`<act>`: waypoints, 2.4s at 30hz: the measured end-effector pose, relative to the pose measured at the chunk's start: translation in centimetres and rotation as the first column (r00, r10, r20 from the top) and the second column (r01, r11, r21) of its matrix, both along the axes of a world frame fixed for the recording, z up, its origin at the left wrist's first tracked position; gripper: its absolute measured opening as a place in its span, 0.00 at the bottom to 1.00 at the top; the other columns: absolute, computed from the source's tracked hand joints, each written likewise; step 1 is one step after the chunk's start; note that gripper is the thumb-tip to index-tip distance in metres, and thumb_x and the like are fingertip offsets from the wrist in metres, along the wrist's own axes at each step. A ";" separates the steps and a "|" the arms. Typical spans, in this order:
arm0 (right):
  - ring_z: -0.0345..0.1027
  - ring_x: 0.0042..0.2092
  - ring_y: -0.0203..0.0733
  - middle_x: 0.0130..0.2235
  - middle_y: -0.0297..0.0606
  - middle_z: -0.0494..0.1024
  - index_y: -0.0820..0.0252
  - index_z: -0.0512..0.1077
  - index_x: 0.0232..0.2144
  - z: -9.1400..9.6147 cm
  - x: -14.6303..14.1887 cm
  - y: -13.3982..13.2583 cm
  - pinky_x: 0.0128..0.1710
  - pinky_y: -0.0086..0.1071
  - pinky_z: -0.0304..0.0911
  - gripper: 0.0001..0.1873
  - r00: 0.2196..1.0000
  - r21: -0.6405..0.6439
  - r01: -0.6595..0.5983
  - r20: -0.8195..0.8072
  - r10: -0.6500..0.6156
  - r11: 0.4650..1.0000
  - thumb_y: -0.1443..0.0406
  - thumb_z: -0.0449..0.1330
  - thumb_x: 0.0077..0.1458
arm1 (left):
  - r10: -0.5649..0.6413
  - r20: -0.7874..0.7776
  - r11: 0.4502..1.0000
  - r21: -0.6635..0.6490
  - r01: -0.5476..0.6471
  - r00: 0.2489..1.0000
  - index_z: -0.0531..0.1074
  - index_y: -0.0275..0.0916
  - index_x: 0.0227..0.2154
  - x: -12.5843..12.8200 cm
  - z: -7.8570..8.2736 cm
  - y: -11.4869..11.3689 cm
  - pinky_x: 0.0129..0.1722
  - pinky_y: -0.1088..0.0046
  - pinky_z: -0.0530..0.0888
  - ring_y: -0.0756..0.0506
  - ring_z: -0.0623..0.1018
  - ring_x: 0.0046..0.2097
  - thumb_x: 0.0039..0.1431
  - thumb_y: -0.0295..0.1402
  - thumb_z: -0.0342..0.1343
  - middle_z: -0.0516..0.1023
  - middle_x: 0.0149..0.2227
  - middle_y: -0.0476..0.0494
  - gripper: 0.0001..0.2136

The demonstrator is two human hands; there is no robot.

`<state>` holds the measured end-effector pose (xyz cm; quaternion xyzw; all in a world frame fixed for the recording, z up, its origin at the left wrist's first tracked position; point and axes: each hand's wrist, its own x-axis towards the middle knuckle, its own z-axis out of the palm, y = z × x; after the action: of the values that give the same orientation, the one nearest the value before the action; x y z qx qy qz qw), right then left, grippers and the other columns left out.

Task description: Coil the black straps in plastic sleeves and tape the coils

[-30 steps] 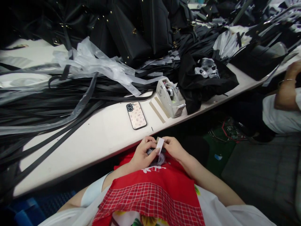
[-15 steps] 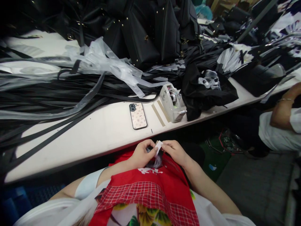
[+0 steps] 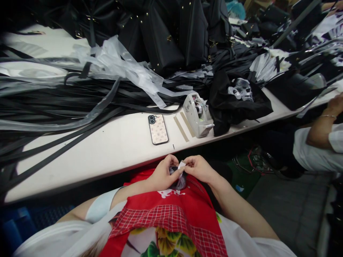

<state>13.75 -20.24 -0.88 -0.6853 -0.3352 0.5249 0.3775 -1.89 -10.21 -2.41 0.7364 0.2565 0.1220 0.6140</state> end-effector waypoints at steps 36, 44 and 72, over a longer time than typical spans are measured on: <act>0.70 0.49 0.53 0.42 0.45 0.79 0.58 0.79 0.33 2.4 13.4 4.2 0.55 0.47 0.60 0.15 0.611 0.437 0.229 0.631 -0.478 0.870 0.55 0.57 0.53 | -0.026 0.213 0.754 -0.637 0.158 0.977 0.65 0.37 0.40 1.4 -0.4 4.4 0.22 0.78 0.64 0.53 0.71 0.22 0.47 0.46 0.67 0.73 0.25 0.51 0.25; 0.75 0.36 0.49 0.32 0.45 0.82 0.60 0.79 0.22 0.4 14.8 5.8 0.40 0.40 0.68 0.23 0.760 0.390 0.297 0.456 -0.463 0.872 0.47 0.60 0.46 | -0.004 0.186 0.754 -0.645 0.125 0.982 0.67 0.35 0.38 1.3 -0.7 4.0 0.22 0.80 0.60 0.56 0.66 0.20 0.46 0.47 0.67 0.69 0.22 0.54 0.24; 0.70 0.24 0.37 0.23 0.36 0.77 0.62 0.77 0.29 3.6 3.1 0.1 0.26 0.31 0.70 0.20 0.926 0.276 0.356 0.023 -0.376 0.893 0.50 0.66 0.49 | 0.114 0.164 0.983 -0.159 -0.088 0.980 0.70 0.37 0.42 5.0 1.7 3.6 0.33 0.75 0.72 0.49 0.75 0.34 0.55 0.36 0.59 0.76 0.33 0.47 0.13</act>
<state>16.81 -20.13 2.73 -0.6981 -0.2819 0.3681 0.5455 3.08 -6.59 -0.67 0.6605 0.2480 0.1967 0.6809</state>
